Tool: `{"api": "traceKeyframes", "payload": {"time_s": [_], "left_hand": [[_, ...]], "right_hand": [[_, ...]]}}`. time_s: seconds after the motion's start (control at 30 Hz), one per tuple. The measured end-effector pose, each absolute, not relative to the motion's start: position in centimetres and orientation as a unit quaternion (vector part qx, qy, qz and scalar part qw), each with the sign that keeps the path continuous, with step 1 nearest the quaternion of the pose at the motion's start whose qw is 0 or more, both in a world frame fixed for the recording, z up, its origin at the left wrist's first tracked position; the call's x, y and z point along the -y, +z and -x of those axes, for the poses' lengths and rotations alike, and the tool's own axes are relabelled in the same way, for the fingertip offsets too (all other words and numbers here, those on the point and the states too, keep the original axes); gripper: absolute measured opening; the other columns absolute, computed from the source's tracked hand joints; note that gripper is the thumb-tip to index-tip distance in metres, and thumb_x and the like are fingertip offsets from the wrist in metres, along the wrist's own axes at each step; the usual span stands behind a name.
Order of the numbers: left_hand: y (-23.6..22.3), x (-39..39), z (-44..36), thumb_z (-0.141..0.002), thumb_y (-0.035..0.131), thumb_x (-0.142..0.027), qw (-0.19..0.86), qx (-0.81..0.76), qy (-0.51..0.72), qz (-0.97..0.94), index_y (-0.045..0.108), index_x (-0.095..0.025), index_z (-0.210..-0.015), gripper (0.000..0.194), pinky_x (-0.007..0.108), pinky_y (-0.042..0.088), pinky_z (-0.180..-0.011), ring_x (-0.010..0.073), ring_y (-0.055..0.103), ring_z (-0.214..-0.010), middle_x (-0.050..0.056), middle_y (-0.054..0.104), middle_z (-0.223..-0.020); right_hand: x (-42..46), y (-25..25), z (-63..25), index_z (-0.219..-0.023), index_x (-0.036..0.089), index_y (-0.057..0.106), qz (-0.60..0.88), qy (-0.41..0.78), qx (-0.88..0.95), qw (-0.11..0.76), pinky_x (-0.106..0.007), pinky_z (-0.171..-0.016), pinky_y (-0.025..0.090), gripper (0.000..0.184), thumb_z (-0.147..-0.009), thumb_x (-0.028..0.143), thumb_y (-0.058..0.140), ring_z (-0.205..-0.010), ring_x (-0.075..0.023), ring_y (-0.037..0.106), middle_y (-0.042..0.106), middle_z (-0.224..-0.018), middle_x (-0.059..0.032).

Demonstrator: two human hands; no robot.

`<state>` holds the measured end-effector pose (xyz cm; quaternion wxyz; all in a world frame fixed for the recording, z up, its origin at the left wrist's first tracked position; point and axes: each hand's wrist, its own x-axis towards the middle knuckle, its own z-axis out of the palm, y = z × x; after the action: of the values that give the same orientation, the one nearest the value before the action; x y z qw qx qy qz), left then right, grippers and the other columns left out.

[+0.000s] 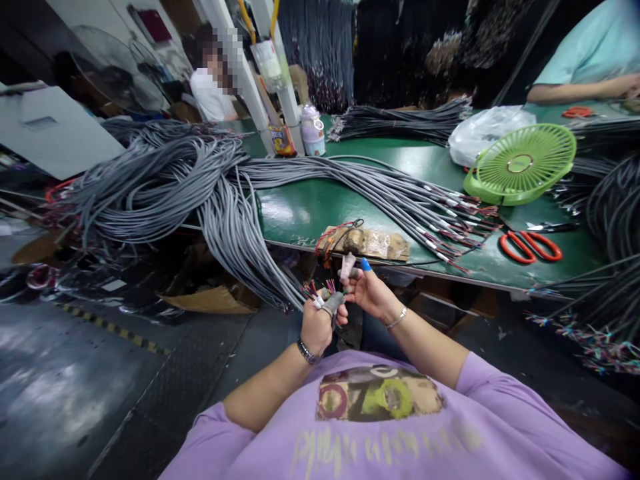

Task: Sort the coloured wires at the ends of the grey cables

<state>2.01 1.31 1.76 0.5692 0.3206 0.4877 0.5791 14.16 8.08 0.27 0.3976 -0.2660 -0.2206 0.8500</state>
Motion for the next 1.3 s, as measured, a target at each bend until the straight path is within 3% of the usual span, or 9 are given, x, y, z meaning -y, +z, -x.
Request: {"api": "traceKeyframes", "payload": {"time_s": [0.1,0.23,0.43,0.87,1.13,1.3], "left_hand": [[1.3,-1.0,-1.9,-0.069,0.072,-0.04,0.56,-0.493,0.581,-0.326,0.057,-0.015,-0.069,0.028,0.017,0.04,-0.036,0.0077,0.052,-0.037,-0.003,0.06,-0.05],[0.9,-0.9,-1.5,-0.071,0.071,-0.038,0.565,-0.483,0.566,-0.357,0.057,-0.016,-0.07,0.027,0.018,0.043,-0.039,0.0083,0.053,-0.039,-0.002,0.06,-0.051],[1.0,-1.0,-0.4,-0.069,0.072,-0.037,0.624,-0.456,0.486,-0.408,0.058,-0.015,-0.068,0.027,0.019,0.042,-0.038,0.0094,0.053,-0.038,0.0,0.061,-0.051],[1.6,-1.2,-1.5,-0.071,0.071,-0.034,0.575,-0.462,0.596,-0.317,0.059,-0.016,-0.072,0.022,0.018,0.042,-0.037,0.0081,0.052,-0.038,-0.003,0.06,-0.05],[1.8,-1.2,-1.5,-0.068,0.072,-0.036,0.564,-0.472,0.6,-0.315,0.059,-0.015,-0.07,0.025,0.018,0.042,-0.038,0.0077,0.052,-0.038,-0.003,0.06,-0.05],[2.5,-1.3,-1.5,-0.068,0.072,-0.038,0.564,-0.471,0.609,-0.3,0.059,-0.015,-0.071,0.027,0.017,0.039,-0.036,0.0071,0.051,-0.037,-0.003,0.059,-0.05]], "right_hand": [[-7.1,0.3,-15.1,-0.076,0.015,0.062,0.291,0.833,0.313,0.352,-0.023,-0.053,0.048,0.04,-0.069,0.053,0.072,-0.054,-0.0087,0.053,0.061,-0.066,0.0001],[-6.4,1.1,-15.6,-0.074,0.014,0.063,0.335,0.75,0.444,0.358,-0.021,-0.053,0.044,0.033,-0.059,0.036,0.082,-0.054,-0.0074,0.05,0.059,-0.062,0.0025],[-6.4,1.6,-15.2,-0.071,0.013,0.063,0.352,0.734,0.469,0.341,-0.022,-0.055,0.042,0.035,-0.058,0.04,0.08,-0.056,-0.0082,0.052,0.061,-0.063,0.0014],[-6.2,0.8,-14.5,-0.066,0.016,0.061,0.369,0.704,0.41,0.448,-0.024,-0.054,0.041,0.031,-0.058,0.038,0.08,-0.054,-0.0087,0.048,0.056,-0.059,0.0031],[-5.9,0.7,-14.3,-0.065,0.015,0.059,0.333,0.756,0.372,0.423,-0.023,-0.054,0.042,0.028,-0.06,0.033,0.08,-0.049,-0.0068,0.045,0.054,-0.053,0.0045],[-7.1,0.2,-14.6,-0.069,0.016,0.06,0.338,0.781,0.289,0.439,-0.023,-0.054,0.046,0.04,-0.071,0.055,0.067,-0.049,-0.0074,0.046,0.056,-0.058,0.002]]}}
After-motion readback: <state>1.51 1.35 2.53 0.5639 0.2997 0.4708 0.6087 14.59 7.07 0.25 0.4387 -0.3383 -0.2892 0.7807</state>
